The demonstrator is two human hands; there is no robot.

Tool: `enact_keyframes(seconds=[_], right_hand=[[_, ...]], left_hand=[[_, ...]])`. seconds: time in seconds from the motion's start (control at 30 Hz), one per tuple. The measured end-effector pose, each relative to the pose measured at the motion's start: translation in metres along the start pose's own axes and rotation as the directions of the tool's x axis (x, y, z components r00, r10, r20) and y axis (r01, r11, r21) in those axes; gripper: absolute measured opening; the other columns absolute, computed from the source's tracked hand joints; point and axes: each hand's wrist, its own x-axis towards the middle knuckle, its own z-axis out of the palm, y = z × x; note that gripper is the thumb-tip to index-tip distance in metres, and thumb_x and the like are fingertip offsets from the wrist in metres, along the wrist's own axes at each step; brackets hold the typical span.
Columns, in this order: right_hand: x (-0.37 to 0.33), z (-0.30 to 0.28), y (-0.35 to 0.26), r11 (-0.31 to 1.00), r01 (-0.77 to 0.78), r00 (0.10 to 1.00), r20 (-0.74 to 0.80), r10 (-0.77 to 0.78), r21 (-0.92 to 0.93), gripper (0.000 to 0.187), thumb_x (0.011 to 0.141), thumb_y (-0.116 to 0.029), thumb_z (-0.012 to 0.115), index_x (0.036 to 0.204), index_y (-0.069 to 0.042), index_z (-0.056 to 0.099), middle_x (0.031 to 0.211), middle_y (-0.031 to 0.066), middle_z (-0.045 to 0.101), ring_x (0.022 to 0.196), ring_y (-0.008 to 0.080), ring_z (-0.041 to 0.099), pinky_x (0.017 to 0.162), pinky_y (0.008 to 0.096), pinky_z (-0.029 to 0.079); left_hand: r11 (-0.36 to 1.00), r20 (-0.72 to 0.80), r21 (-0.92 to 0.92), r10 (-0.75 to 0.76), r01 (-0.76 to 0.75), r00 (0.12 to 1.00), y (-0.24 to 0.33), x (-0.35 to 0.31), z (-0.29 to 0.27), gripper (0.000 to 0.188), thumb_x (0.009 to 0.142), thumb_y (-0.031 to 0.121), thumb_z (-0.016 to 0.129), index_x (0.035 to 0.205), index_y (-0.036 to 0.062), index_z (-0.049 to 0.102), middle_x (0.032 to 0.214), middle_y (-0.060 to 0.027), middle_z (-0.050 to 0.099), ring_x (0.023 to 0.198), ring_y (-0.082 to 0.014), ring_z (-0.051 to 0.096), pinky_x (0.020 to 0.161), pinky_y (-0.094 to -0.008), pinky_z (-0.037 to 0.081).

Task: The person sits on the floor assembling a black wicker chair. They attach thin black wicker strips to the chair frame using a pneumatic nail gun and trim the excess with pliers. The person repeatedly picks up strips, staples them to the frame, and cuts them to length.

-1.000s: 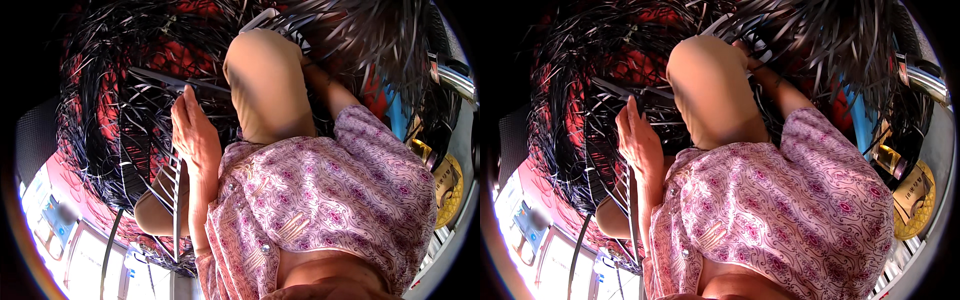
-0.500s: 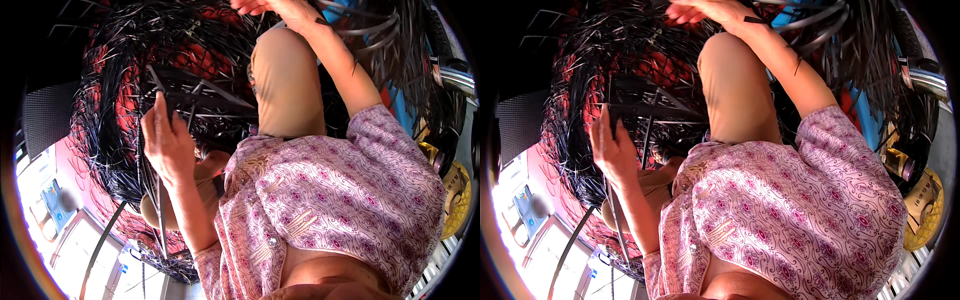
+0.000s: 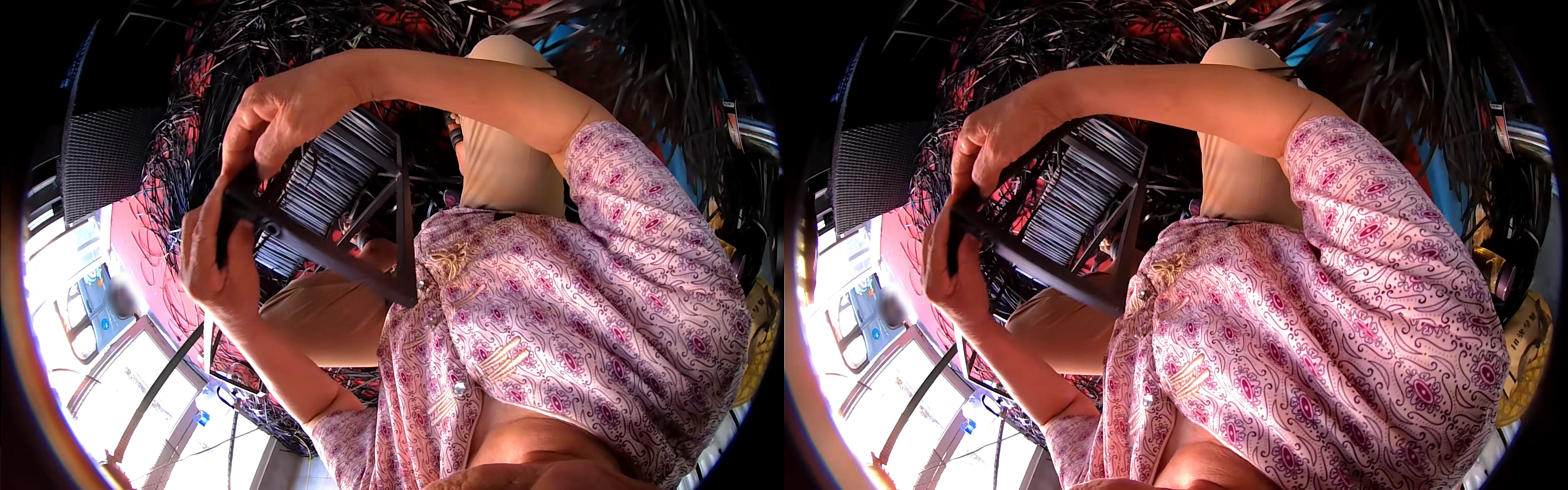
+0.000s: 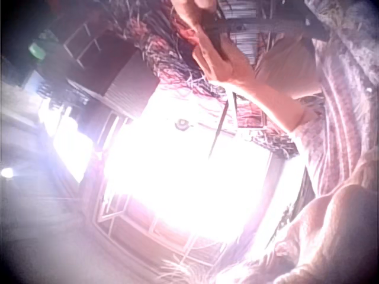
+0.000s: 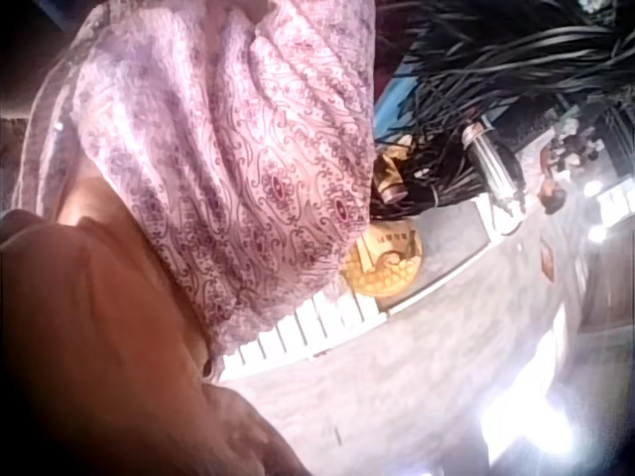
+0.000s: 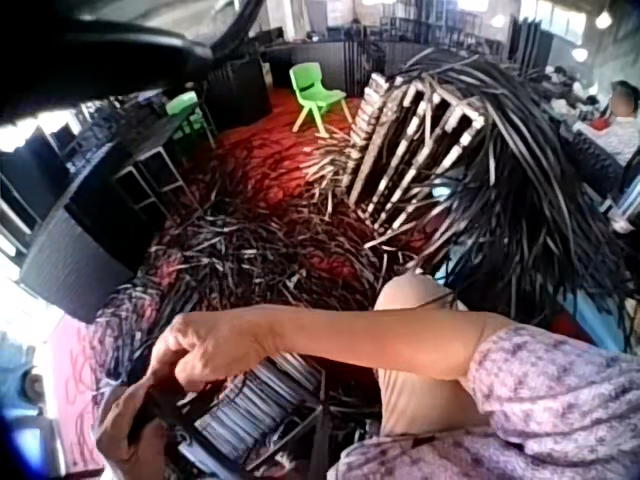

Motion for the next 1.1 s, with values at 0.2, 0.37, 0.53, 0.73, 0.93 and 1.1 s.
enact_keyframes(seconds=[0.2,0.37,0.53,0.73,0.93,1.1], right_hand=[[0.017,0.012,-0.009,0.984,0.179,0.983,-0.053,-0.178,0.003,0.031,0.084,-0.012,0.071,0.112,-0.001,0.068,0.095,0.0052,0.07,0.085,0.0094,0.064,0.078,0.0236,0.05],[0.019,0.015,-0.021,0.959,0.149,0.971,-0.146,-0.188,-0.243,0.024,0.083,-0.012,0.071,0.106,-0.005,0.072,0.089,0.0037,0.072,0.081,0.0086,0.066,0.072,0.0219,0.051],[0.017,0.024,0.008,0.893,0.249,0.901,-0.248,-0.356,-0.375,0.019,0.089,-0.021,0.065,0.101,-0.006,0.069,0.088,0.0054,0.07,0.081,0.0152,0.068,0.073,0.0276,0.053],[0.013,0.004,0.056,0.713,0.184,0.859,-0.242,-0.451,-0.677,0.021,0.09,-0.022,0.064,0.105,-0.008,0.065,0.094,0.0044,0.068,0.083,0.0228,0.067,0.074,0.0327,0.053],[-0.031,-0.048,0.156,0.676,-0.169,0.913,-0.372,-0.166,-0.717,0.02,0.089,-0.022,0.063,0.104,-0.009,0.069,0.098,0.0043,0.071,0.086,0.0229,0.068,0.078,0.0329,0.053],[-0.064,-0.076,0.215,0.66,-0.437,0.839,-0.542,0.052,-0.612,0.022,0.087,-0.025,0.063,0.103,-0.015,0.074,0.098,0.0045,0.072,0.084,0.0201,0.069,0.076,0.0316,0.053]], left_hand=[[0.991,0.019,-0.115,-0.066,0.067,0.998,-0.006,-0.003,-0.036,0.049,0.066,-0.015,0.059,0.114,-0.0056,0.064,0.105,-0.0174,0.068,0.089,-0.0208,0.065,0.081,-0.0303,0.052],[0.932,-0.063,-0.258,-0.281,0.256,0.958,-0.001,-0.017,-0.052,0.052,0.064,-0.014,0.056,0.116,-0.0114,0.061,0.112,-0.0186,0.066,0.096,-0.0211,0.063,0.086,-0.0294,0.05],[0.921,-0.011,-0.294,-0.269,0.254,0.963,0.004,-0.018,-0.058,0.054,0.062,-0.014,0.055,0.116,-0.013,0.059,0.113,-0.019,0.064,0.097,-0.0208,0.062,0.087,-0.0302,0.05],[0.936,-0.066,-0.221,-0.296,0.275,0.953,-0.01,-0.036,-0.095,0.056,0.066,-0.01,0.054,0.122,-0.0121,0.056,0.113,-0.0192,0.063,0.093,-0.0206,0.063,0.079,-0.0279,0.053],[0.965,-0.321,-0.115,-0.262,0.237,0.91,-0.015,-0.048,-0.143,0.044,0.079,-0.01,0.061,0.123,-0.0057,0.058,0.096,-0.0147,0.066,0.076,-0.0145,0.062,0.061,-0.0193,0.048],[0.991,-0.415,0.033,-0.105,0.13,0.904,-0.024,-0.056,-0.181,0.043,0.078,-0.003,0.068,0.119,-0.0089,0.059,0.075,-0.0129,0.059,0.061,-0.0157,0.052,0.052,-0.0225,0.035]])
